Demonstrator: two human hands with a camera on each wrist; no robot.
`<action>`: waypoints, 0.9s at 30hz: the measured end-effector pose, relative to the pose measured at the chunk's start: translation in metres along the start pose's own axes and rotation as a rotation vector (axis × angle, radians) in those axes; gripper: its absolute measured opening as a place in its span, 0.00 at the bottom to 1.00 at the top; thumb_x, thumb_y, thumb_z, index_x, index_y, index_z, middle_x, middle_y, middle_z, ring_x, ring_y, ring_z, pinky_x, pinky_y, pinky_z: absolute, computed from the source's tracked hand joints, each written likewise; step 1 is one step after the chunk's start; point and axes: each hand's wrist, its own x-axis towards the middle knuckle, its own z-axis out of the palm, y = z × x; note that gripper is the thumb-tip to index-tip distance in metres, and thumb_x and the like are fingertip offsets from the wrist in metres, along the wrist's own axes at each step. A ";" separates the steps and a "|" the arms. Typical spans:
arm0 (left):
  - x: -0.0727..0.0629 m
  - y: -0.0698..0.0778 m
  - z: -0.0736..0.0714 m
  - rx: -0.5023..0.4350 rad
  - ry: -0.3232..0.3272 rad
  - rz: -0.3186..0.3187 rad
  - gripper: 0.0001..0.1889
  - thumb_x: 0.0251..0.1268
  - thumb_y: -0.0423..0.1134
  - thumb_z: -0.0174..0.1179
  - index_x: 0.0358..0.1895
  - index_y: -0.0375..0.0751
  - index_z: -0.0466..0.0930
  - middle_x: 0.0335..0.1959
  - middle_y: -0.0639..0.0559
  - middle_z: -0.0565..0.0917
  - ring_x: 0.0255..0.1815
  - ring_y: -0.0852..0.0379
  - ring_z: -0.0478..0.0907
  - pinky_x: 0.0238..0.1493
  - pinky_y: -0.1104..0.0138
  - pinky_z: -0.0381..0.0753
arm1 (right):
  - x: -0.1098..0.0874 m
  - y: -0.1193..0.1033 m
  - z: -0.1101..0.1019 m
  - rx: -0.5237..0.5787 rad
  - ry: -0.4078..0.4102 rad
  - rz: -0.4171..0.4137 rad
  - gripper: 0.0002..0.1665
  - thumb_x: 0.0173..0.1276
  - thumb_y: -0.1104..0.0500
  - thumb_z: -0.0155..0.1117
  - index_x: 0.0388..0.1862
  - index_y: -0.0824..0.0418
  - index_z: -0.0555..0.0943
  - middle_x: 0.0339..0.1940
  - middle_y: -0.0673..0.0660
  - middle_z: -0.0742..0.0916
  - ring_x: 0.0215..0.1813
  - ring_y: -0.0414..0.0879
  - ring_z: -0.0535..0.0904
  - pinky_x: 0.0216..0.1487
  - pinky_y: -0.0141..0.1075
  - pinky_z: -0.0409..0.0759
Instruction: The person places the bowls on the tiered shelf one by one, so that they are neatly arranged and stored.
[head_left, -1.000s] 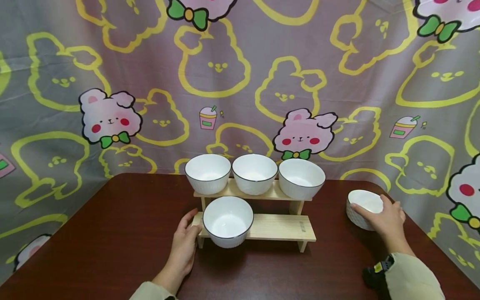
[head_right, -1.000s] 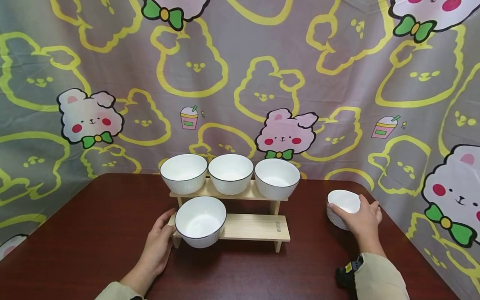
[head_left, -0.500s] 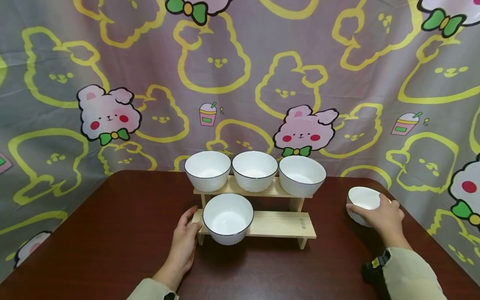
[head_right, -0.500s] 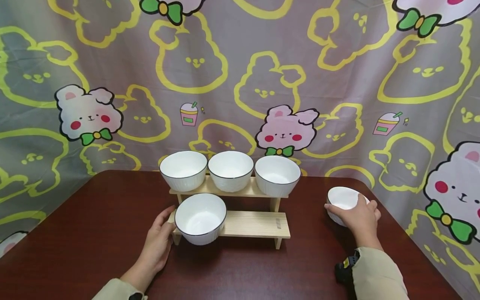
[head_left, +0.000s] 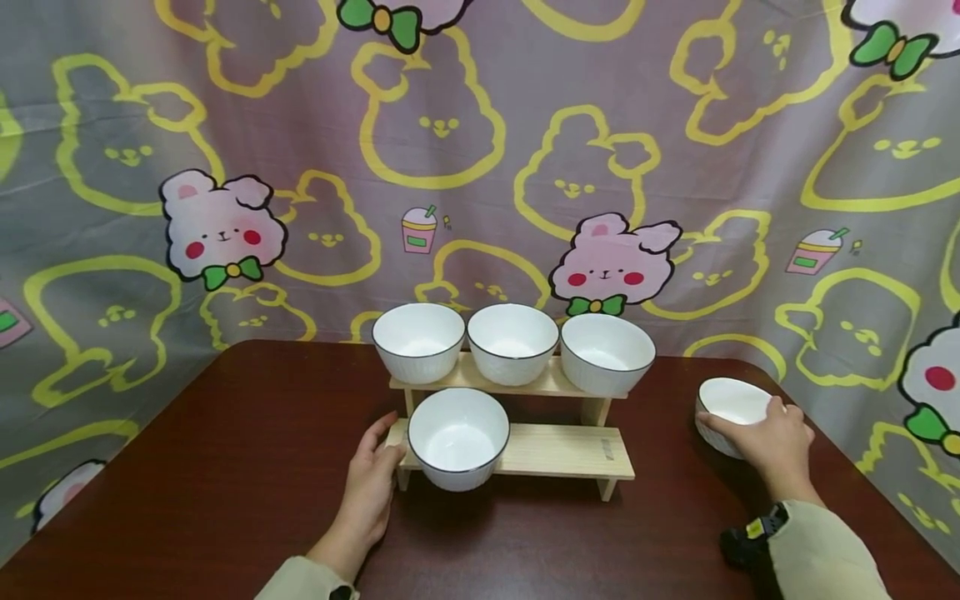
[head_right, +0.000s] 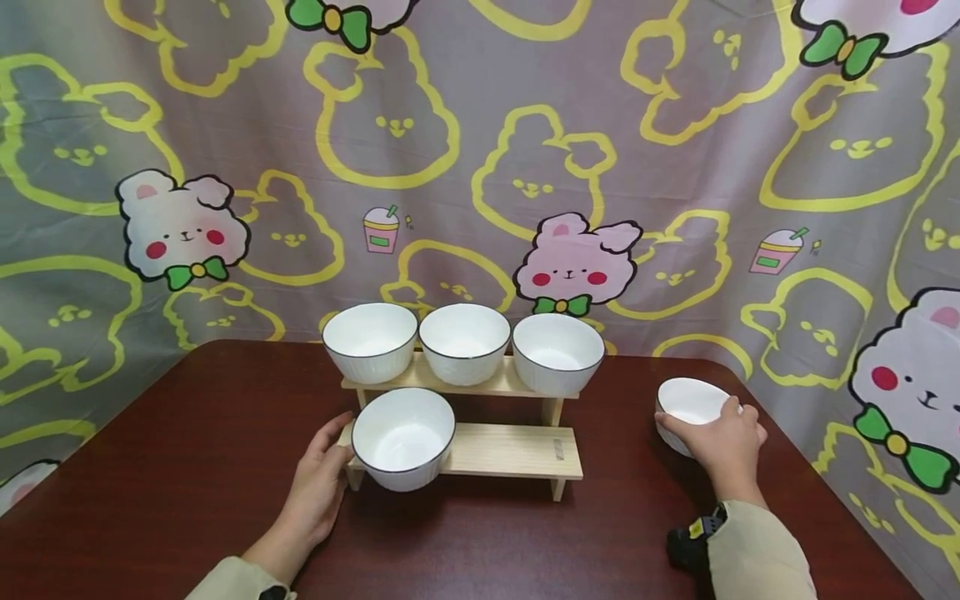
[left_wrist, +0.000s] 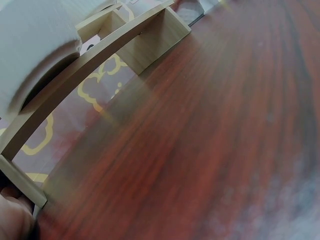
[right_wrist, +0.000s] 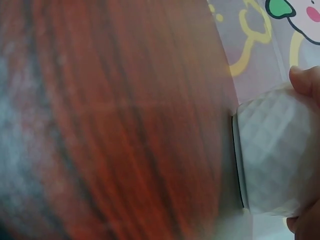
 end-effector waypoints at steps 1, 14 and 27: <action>0.000 0.000 0.000 0.004 -0.002 0.000 0.27 0.62 0.26 0.44 0.66 0.36 0.58 0.48 0.44 0.78 0.40 0.67 0.73 0.41 0.74 0.71 | 0.000 0.001 0.000 -0.002 0.002 0.003 0.70 0.43 0.34 0.69 0.66 0.82 0.48 0.57 0.84 0.58 0.56 0.78 0.55 0.50 0.63 0.60; -0.001 0.000 0.001 0.019 -0.009 -0.001 0.27 0.63 0.27 0.44 0.67 0.37 0.58 0.55 0.37 0.74 0.43 0.67 0.73 0.44 0.74 0.71 | -0.003 -0.004 -0.007 -0.012 0.021 -0.046 0.68 0.44 0.33 0.67 0.65 0.81 0.51 0.55 0.82 0.61 0.54 0.78 0.57 0.50 0.63 0.61; -0.002 0.001 0.000 0.008 -0.014 0.002 0.26 0.63 0.26 0.42 0.67 0.36 0.57 0.55 0.37 0.73 0.43 0.68 0.73 0.44 0.75 0.71 | -0.013 -0.015 -0.029 0.023 0.027 -0.169 0.62 0.49 0.35 0.65 0.65 0.80 0.54 0.53 0.80 0.64 0.49 0.77 0.61 0.44 0.62 0.64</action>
